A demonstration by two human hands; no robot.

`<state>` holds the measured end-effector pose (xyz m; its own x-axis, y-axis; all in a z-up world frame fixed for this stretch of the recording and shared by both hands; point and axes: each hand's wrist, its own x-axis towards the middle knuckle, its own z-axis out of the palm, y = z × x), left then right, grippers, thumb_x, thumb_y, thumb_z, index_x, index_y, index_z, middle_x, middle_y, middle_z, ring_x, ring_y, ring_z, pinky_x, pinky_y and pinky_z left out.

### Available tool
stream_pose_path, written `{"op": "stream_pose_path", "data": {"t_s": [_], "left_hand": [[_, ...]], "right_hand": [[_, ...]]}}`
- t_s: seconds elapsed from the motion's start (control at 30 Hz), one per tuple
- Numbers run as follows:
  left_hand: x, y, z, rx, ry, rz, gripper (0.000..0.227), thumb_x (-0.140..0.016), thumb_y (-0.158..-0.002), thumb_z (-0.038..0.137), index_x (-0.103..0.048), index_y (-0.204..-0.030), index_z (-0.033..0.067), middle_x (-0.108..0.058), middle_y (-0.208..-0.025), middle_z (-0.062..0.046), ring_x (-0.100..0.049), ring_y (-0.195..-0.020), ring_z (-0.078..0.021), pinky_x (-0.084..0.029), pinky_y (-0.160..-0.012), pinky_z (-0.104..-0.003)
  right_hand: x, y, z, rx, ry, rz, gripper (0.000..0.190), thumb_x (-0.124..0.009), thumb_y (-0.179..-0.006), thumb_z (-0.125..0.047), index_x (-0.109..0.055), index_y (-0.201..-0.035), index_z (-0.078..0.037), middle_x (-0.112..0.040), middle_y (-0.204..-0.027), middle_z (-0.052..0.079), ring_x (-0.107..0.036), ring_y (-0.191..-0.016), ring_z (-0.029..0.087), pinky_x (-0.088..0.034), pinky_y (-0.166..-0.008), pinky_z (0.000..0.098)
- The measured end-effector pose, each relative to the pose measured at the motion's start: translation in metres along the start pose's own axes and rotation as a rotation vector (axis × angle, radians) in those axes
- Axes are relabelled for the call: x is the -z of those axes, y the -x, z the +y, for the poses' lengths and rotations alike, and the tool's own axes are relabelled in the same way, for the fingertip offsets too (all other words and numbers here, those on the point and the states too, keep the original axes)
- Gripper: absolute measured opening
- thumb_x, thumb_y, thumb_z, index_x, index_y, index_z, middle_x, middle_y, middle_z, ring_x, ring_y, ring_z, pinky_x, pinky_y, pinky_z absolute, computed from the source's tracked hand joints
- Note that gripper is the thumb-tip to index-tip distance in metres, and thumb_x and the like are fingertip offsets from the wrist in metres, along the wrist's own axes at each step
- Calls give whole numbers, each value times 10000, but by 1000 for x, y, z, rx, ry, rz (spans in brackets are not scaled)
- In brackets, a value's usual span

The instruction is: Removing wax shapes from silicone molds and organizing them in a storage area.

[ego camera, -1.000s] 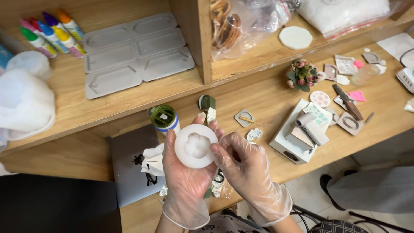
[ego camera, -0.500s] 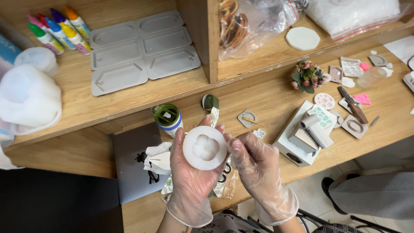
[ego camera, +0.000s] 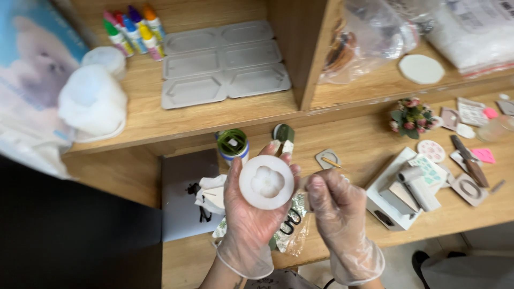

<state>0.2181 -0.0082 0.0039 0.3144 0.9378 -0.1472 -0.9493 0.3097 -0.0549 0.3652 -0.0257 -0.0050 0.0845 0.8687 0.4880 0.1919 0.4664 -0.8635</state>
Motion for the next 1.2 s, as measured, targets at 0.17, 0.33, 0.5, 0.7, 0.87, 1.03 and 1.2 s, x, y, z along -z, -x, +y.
{"op": "stream_pose_path", "data": {"t_s": [0.17, 0.33, 0.5, 0.7, 0.87, 1.03, 1.2], "left_hand": [[-1, 5, 13, -31, -48, -224, 565, -648, -966, 413, -604, -1345, -3, -645, -1272, -262, -625, -1216, -401, -545, -1068, -458], [-3, 10, 26, -17, 6, -258, 555, -646, -979, 391, -584, -1387, 20, -606, -1344, -264, -558, -1311, -402, -508, -1119, -444], [-1, 14, 36, -13, 49, -278, 543, -644, -992, 380, -580, -1409, 39, -565, -1405, -260, -508, -1370, -407, -503, -1128, -442], [4, 17, 42, -19, 38, -337, 524, -610, -1028, 381, -573, -1421, 36, -553, -1429, -253, -500, -1383, -398, -482, -1158, -437], [-6, 23, 59, -63, 0, -285, 691, -558, -976, 520, -523, -1421, -8, -603, -1319, -282, -592, -1222, -428, -605, -902, -576], [-36, 28, 89, -342, -196, -230, 696, -603, -807, 417, -550, -1333, -36, -594, -1190, -240, -612, -1011, -358, -604, -734, -431], [-56, 11, 134, -583, -381, -376, 730, -573, -753, 144, -440, -1442, -58, -550, -1274, -263, -553, -1196, -403, -511, -985, -497]], "right_hand": [[-10, 1, -7, -113, -162, 54, 280, -655, -968, -285, -659, -807, -56, -591, -590, -9, -504, -477, 68, -446, -459, 212], [-20, 1, -15, -174, -151, 40, 305, -661, -967, -296, -679, -835, -22, -609, -659, 20, -523, -543, 88, -454, -518, 223], [-29, 3, -14, -198, -141, 22, 321, -646, -984, -297, -661, -835, -13, -611, -696, 37, -526, -564, 100, -449, -530, 228], [-34, 9, -11, -216, -155, 17, 302, -660, -975, -277, -657, -828, -13, -597, -680, 38, -516, -552, 98, -447, -524, 224], [-33, 9, -14, -201, 61, -18, 372, -614, -968, -315, -696, -782, -3, -575, -556, 45, -488, -516, 123, -421, -487, 256], [-32, 11, 2, -168, 98, 38, 280, -641, -960, -191, -731, -831, 41, -579, -537, 63, -512, -498, 134, -444, -534, 247], [-32, 12, 14, -239, 96, 67, 278, -668, -943, -173, -759, -831, 65, -604, -532, 112, -546, -483, 180, -477, -537, 288]]}}
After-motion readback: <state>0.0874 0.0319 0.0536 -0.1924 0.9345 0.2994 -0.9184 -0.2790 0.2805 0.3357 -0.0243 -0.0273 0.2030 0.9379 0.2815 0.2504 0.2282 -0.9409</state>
